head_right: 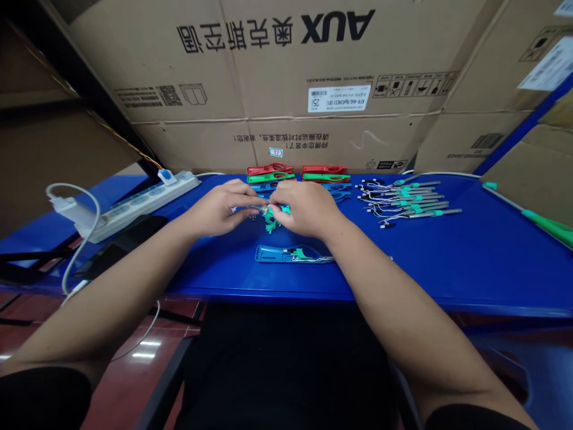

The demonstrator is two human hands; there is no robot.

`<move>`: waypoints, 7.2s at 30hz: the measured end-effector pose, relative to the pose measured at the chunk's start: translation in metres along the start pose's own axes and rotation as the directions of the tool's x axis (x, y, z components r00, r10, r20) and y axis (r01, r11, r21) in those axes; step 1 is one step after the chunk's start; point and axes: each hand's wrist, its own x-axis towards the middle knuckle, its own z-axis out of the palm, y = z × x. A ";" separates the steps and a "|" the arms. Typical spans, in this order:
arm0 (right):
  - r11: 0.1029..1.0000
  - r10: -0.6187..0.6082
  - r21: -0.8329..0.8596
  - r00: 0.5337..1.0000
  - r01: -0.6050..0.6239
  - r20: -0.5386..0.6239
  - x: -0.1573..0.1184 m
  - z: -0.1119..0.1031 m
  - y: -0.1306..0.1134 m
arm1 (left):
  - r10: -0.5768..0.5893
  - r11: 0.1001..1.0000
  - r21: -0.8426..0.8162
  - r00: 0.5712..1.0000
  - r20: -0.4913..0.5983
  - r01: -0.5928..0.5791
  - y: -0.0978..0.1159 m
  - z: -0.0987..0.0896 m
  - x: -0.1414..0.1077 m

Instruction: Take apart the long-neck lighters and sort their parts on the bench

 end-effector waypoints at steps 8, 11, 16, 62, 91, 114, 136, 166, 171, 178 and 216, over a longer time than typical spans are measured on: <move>0.996 -0.057 0.060 0.998 0.059 -0.024 0.000 -0.004 0.001 | 0.023 0.999 0.048 0.997 -0.067 -0.019 0.002 -0.001 0.000; 0.993 -0.085 0.078 0.996 0.086 -0.018 0.001 -0.004 0.001 | 0.030 0.997 0.072 0.996 -0.082 -0.024 0.003 0.001 0.000; 0.980 -0.126 0.152 0.991 0.132 -0.046 0.001 -0.005 0.002 | -0.003 0.987 0.158 0.988 -0.155 0.028 0.010 0.007 0.001; 0.986 0.155 0.030 0.969 -0.163 0.190 -0.130 -0.061 0.000 | -0.297 0.940 -0.115 0.938 0.179 0.320 0.087 0.019 -0.022; 0.966 0.251 0.015 0.954 -0.257 0.162 -0.157 -0.040 0.008 | -0.424 0.858 -0.248 0.892 0.156 0.451 0.097 0.034 -0.010; 0.965 0.256 0.012 0.949 -0.262 0.183 -0.158 -0.040 0.009 | -0.475 0.868 -0.171 0.880 -0.009 0.467 0.108 0.050 -0.021; 0.992 0.105 0.048 0.970 -0.118 0.219 -0.106 -0.028 -0.029 | -0.565 0.744 -0.321 0.808 0.168 0.587 0.090 0.035 -0.021; 0.909 0.313 0.043 0.748 -0.414 0.585 -0.049 -0.014 -0.037 | -0.459 0.865 -0.223 0.888 0.013 0.450 0.104 0.044 -0.033; 0.884 0.359 0.057 0.752 -0.464 0.552 -0.054 -0.017 -0.041 | -0.463 0.862 -0.229 0.886 0.012 0.453 0.105 0.044 -0.033; 0.924 0.356 -0.042 0.811 -0.381 0.465 -0.060 -0.016 -0.053 | -0.465 0.862 -0.222 0.885 0.014 0.456 0.106 0.044 -0.033; 0.820 0.441 0.282 0.863 -0.499 0.247 -0.083 0.001 -0.051 | -0.463 0.877 -0.129 0.886 0.028 0.463 0.109 0.045 -0.031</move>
